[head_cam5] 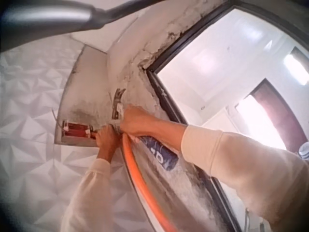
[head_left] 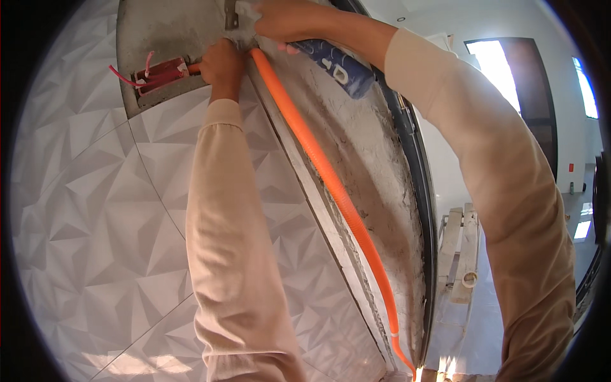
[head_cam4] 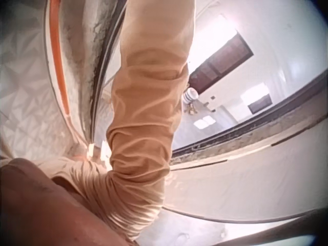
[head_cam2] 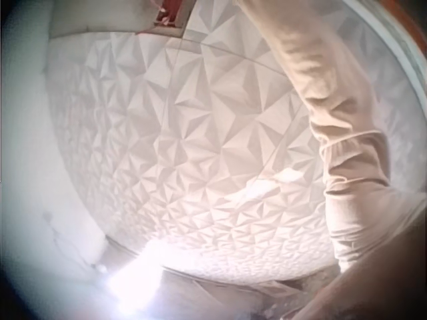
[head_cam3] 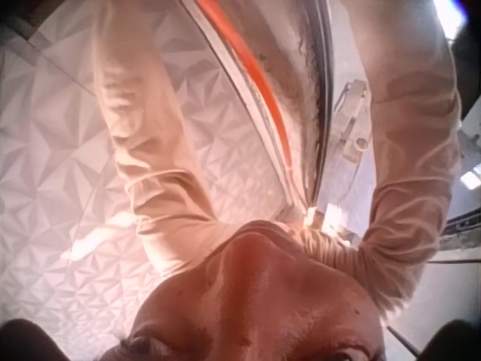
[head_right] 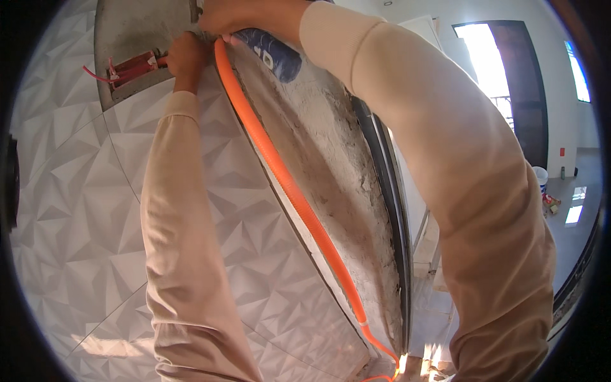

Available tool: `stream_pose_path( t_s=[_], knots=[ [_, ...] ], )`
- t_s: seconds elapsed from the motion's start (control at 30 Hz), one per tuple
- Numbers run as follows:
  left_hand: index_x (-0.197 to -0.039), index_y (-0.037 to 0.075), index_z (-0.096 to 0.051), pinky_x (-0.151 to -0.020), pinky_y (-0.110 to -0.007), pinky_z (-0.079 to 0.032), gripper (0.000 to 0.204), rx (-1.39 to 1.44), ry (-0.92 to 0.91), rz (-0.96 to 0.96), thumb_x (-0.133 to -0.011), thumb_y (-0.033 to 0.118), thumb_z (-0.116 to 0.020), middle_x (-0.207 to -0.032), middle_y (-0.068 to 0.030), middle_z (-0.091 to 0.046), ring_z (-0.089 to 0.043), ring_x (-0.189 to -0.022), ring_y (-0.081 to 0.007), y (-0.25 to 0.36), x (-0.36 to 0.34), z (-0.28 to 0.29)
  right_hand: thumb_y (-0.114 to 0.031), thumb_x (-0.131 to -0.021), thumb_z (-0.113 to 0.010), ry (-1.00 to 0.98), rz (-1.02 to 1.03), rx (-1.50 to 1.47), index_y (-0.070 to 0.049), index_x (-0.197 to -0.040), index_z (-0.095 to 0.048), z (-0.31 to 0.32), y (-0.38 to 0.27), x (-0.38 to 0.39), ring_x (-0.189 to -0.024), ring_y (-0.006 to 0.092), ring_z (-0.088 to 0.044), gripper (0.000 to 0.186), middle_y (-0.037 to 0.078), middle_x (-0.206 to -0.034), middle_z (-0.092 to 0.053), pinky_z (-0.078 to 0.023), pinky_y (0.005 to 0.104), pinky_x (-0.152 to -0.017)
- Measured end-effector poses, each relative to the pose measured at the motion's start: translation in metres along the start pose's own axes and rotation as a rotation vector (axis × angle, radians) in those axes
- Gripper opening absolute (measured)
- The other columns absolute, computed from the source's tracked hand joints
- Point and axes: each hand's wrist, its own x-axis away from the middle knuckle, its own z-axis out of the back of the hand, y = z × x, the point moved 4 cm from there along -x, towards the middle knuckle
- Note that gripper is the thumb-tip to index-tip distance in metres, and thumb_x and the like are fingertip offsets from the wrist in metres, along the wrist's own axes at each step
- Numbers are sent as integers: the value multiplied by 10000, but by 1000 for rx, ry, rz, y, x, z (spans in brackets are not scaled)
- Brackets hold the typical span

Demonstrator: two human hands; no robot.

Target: Securing an orange electrical conduit pipe into a concrete wall groove using nails and a hammer.

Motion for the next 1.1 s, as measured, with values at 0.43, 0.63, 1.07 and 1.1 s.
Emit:
stream_pose_path(
  t_s=[0.43,0.63,1.07,1.1],
  knots=[
    [-885,54,-675,-697,-414,-520,451,66,1,-3,-667,443,-741,-900,-172,-661,-646,-855,-337,6,6,8,-124,-730,-527,-5,-41,4,122,-815,-611,-22,21,-6,-769,394,-638,275,301,-735,-603,-508,417,-666],
    [-897,55,-665,-700,-416,-519,441,-1,3,-28,-679,433,-727,-901,-174,-661,-644,-866,-340,-8,4,6,-113,-734,-508,99,-10,-172,150,-833,-591,36,-17,-1,-705,390,-640,294,296,-692,-598,-513,408,-640],
    [-884,63,-668,-684,-408,-525,451,-21,-20,18,-649,438,-755,-910,-158,-664,-648,-851,-333,-15,9,6,-118,-736,-519,195,57,-50,157,-886,-574,3,-4,-8,-795,391,-633,318,307,-827,-610,-503,409,-684],
    [-886,64,-670,-685,-407,-525,448,7,0,-11,-650,436,-754,-908,-158,-664,-648,-850,-333,-9,6,9,-121,-734,-522,210,-94,-219,148,-889,-576,38,-27,9,-797,392,-631,316,304,-823,-610,-502,413,-683]
  ],
)
